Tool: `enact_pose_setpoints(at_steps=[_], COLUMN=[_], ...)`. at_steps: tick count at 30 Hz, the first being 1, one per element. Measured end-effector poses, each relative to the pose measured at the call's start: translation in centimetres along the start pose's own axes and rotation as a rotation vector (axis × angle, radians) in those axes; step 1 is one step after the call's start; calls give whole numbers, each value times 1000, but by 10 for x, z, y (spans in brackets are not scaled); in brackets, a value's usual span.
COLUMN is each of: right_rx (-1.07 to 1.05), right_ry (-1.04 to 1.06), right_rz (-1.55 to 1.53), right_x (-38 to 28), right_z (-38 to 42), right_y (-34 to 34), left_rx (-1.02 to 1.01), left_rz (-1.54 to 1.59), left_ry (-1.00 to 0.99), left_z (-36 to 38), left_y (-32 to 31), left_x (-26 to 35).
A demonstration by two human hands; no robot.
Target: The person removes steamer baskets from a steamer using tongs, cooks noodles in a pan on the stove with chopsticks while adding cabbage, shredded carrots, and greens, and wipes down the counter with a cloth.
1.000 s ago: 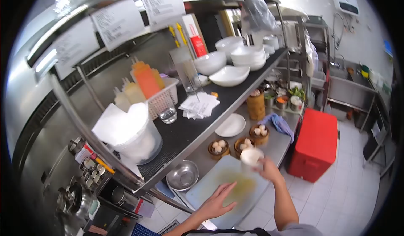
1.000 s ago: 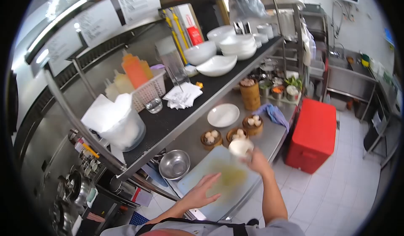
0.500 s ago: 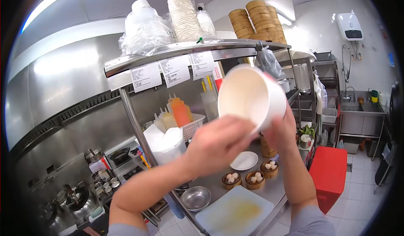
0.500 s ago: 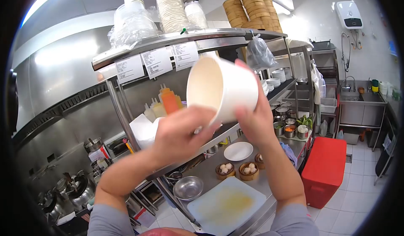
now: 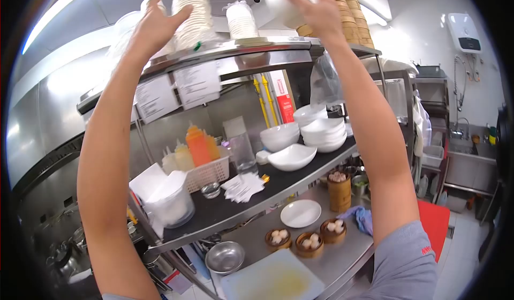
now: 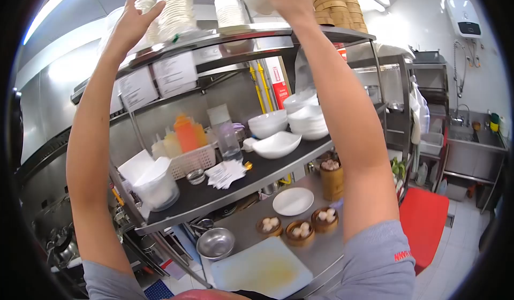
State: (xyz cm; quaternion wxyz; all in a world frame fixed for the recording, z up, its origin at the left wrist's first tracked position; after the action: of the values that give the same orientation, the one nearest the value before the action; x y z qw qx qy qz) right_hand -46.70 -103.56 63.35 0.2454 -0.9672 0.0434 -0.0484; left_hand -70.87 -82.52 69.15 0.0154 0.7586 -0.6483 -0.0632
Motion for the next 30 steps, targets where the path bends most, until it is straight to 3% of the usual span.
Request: enact_pose_setpoints(at_steps=[2, 3, 5, 6, 8, 9, 12, 15, 16, 17, 19, 20, 21, 23, 25, 28, 29, 30], right_rx=[-385, -386, -583, -592, -832, -831, -962, -1137, -1085, -1079, -933, -677, -674, -487, -308, -211, -202, -191], right_ry=[-250, -231, -134, -130, -75, -67, 16, -40, 189, 201, 47, -64, -52, -120, -194, -291, -361, -356], right_rz=[-142, -168, -76, -112, -49, -78, -1, 13, 0, -8, -44, -193, -197, -328, -448, -603, -726, -712], right_x=[20, 35, 68, 79, 88, 90, 84, 69, 81, 72, 58, 49, 41, 30, 25, 15, 12, 9], right_z=[-20, -34, -39, -40, -35, -36, -43, -51, -53, -64, -86, -95, -107, -144, -177, -198, -201, -198], right_y=[-19, -36, -82, -98, -121, -128, -142, -146, -171, -173, -171, -170, -172, -195, -220, -204, -194, -184], left_rx=[14, 47, -119, -109, -108, -95, -375, -263, -212, -149, -157, -197, -236, -189, -319, 29, -61, 516], left_rz=[-151, -168, -240, -271, -179, -204, 60, 171, 179, 76, 176, 233, 288, 131, 27, -159, -79, -190], left_ry=[178, 161, 349, 367, 533, 540, 615, 609, 598, 583, 584, 534, 485, 441, 329, 158, 132, -11], left_z=[-23, -37, -49, -52, -59, -63, -55, -44, -44, -48, -45, -43, -43, -55, -63, -100, -134, -151], left_y=[-33, -53, -69, -73, -82, -85, -79, -83, -85, -87, -85, -83, -79, -71, -67, -71, -69, -88], left_x=[-5, -13, -6, -5, -13, -21, -17, -12, -18, -23, -28, -23, -20, -24, -2, 30, 30, 50])
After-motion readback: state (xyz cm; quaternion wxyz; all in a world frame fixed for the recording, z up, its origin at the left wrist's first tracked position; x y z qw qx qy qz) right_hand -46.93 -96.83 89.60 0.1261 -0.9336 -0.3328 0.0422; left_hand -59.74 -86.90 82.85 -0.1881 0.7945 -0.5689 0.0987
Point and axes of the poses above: each hand's wrist, its own z-axis away from the middle knuckle, its own y-axis out of the back of the hand, x = y × z, the point moved 1 cm from there along -z, towards the middle knuckle, and after that the axes turned 1 degree about y, right-handed, at the moved point
